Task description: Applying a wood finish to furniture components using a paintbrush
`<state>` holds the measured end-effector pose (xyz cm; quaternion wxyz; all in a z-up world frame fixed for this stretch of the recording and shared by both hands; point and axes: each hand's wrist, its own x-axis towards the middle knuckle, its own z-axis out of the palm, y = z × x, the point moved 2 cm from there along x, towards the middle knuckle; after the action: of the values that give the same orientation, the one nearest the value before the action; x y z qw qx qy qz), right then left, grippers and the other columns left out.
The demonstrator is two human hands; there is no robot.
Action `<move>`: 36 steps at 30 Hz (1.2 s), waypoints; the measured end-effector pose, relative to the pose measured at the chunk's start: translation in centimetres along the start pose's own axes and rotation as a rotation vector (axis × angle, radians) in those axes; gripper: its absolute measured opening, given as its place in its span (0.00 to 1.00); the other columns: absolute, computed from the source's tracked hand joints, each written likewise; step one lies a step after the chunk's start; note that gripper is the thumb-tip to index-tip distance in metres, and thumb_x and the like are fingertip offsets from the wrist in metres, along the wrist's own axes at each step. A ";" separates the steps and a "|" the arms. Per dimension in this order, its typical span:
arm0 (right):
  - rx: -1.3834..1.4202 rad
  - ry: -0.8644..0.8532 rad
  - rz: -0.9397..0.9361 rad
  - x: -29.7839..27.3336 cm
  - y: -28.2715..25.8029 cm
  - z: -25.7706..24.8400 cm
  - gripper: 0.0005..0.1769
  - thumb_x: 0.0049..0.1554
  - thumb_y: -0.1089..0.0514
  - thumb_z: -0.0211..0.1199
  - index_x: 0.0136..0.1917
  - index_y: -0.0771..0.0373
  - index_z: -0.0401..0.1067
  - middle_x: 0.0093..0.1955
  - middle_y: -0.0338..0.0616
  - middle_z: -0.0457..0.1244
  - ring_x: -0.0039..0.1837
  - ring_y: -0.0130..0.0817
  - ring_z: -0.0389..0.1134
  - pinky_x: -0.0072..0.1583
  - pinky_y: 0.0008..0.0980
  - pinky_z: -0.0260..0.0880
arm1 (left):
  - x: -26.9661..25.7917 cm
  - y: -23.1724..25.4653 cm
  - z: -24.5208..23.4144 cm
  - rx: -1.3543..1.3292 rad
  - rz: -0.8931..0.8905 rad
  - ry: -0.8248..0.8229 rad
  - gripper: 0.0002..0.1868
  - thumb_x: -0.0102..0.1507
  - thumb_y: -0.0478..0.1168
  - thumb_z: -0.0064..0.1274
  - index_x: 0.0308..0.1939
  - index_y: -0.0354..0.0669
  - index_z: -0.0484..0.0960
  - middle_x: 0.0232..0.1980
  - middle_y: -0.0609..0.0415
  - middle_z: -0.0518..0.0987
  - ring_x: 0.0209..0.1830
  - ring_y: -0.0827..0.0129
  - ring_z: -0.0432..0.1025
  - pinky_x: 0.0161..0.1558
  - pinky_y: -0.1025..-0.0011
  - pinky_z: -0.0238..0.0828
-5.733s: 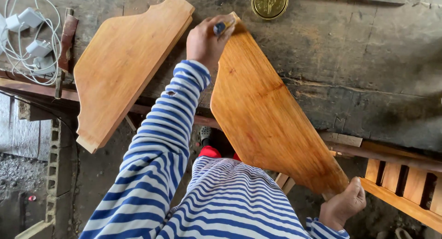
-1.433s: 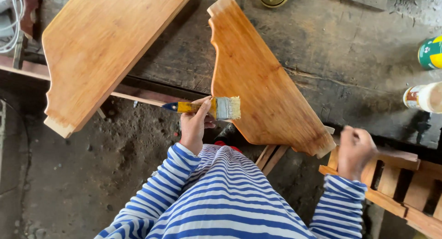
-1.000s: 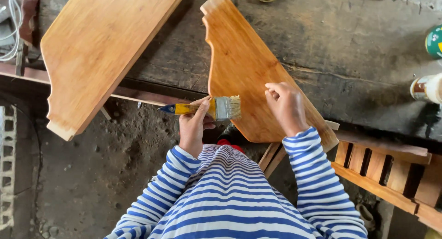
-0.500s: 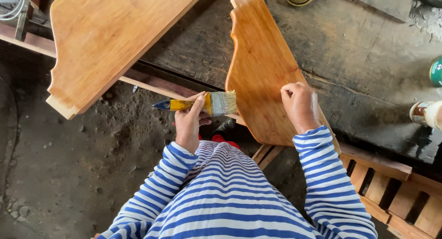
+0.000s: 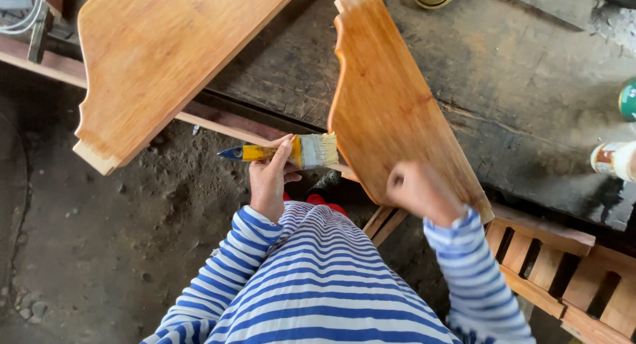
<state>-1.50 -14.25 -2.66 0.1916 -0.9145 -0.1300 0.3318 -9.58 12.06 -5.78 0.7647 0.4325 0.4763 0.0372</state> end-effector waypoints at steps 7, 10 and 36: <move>0.279 -0.193 0.204 -10.9 8.0 6.9 0.15 0.48 0.45 0.71 0.32 0.58 0.77 0.28 0.47 0.70 0.37 0.43 0.74 0.44 0.37 0.73 | 1.1 -0.5 2.6 0.066 0.072 -0.091 0.16 0.64 0.44 0.60 0.53 0.41 0.86 0.36 0.50 0.71 0.20 0.66 0.76 0.20 0.71 0.78; 0.342 -0.204 0.559 -14.4 9.3 7.4 0.24 0.64 0.49 0.61 0.29 0.58 0.62 0.28 0.41 0.60 0.30 0.29 0.58 0.39 0.31 0.57 | 0.4 -0.6 4.9 0.154 0.116 -0.191 0.15 0.65 0.44 0.55 0.52 0.41 0.85 0.27 0.56 0.77 0.22 0.79 0.68 0.22 0.79 0.74; 1.266 0.770 0.575 -14.9 23.3 9.9 0.21 0.75 0.44 0.40 0.66 0.60 0.65 0.46 0.51 0.67 0.44 0.39 0.70 0.46 0.35 0.73 | 4.9 1.3 19.5 1.026 1.230 -0.377 0.12 0.60 0.49 0.66 0.47 0.65 0.86 0.41 0.58 0.85 0.40 0.54 0.81 0.41 0.58 0.78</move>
<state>-16.58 -37.88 -11.53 0.6133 -0.6800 0.3999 0.0396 8.36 2.92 -4.91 0.3819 0.9110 -0.0243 0.1539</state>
